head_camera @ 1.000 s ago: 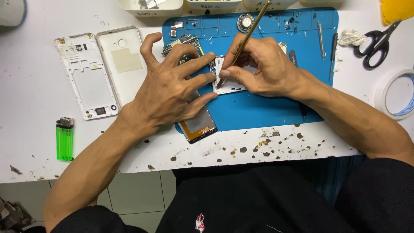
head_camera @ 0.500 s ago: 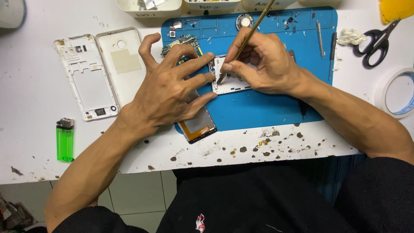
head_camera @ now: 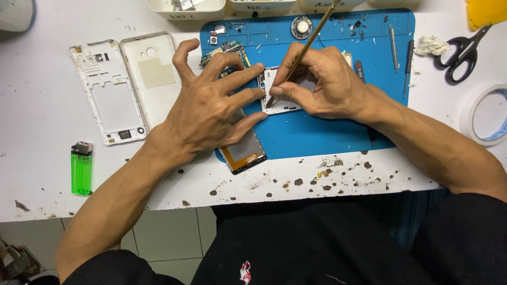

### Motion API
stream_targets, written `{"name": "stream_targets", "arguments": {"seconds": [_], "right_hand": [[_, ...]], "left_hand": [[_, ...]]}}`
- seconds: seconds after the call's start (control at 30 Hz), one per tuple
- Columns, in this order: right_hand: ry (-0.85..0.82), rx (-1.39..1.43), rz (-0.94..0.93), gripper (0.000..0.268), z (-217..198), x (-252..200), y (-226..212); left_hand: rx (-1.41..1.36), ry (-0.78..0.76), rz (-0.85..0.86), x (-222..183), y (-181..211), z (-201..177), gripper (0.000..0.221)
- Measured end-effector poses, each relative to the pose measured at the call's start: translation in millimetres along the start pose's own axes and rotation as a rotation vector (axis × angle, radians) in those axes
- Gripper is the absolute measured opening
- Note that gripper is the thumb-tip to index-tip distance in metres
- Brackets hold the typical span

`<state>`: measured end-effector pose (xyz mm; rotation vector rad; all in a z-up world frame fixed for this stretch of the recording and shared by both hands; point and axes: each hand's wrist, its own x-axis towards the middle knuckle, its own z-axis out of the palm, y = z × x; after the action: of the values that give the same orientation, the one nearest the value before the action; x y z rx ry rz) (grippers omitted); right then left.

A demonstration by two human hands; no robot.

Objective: Repairing a mobile phone by manipulating internal components with tweezers and hands

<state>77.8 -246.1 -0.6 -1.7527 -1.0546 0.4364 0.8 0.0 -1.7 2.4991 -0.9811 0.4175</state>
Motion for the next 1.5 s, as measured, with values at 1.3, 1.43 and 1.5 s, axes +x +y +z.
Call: {"name": "stream_targets", "arguments": {"seconds": [1.3,1.43,1.5], "right_hand": [[0.066,-0.014,-0.013,0.016,3,-3,4],[0.103,0.076,0.055,0.021,3,-6,10],[0.077,0.02,-0.008,0.017,4,-5,9]], "left_hand": [[-0.012,-0.011,-0.012,2,0,1,0.034],[-0.02,-0.012,-0.023,3,1,-2,0.031],[-0.016,-0.002,-0.014,3,1,-2,0.032]]}}
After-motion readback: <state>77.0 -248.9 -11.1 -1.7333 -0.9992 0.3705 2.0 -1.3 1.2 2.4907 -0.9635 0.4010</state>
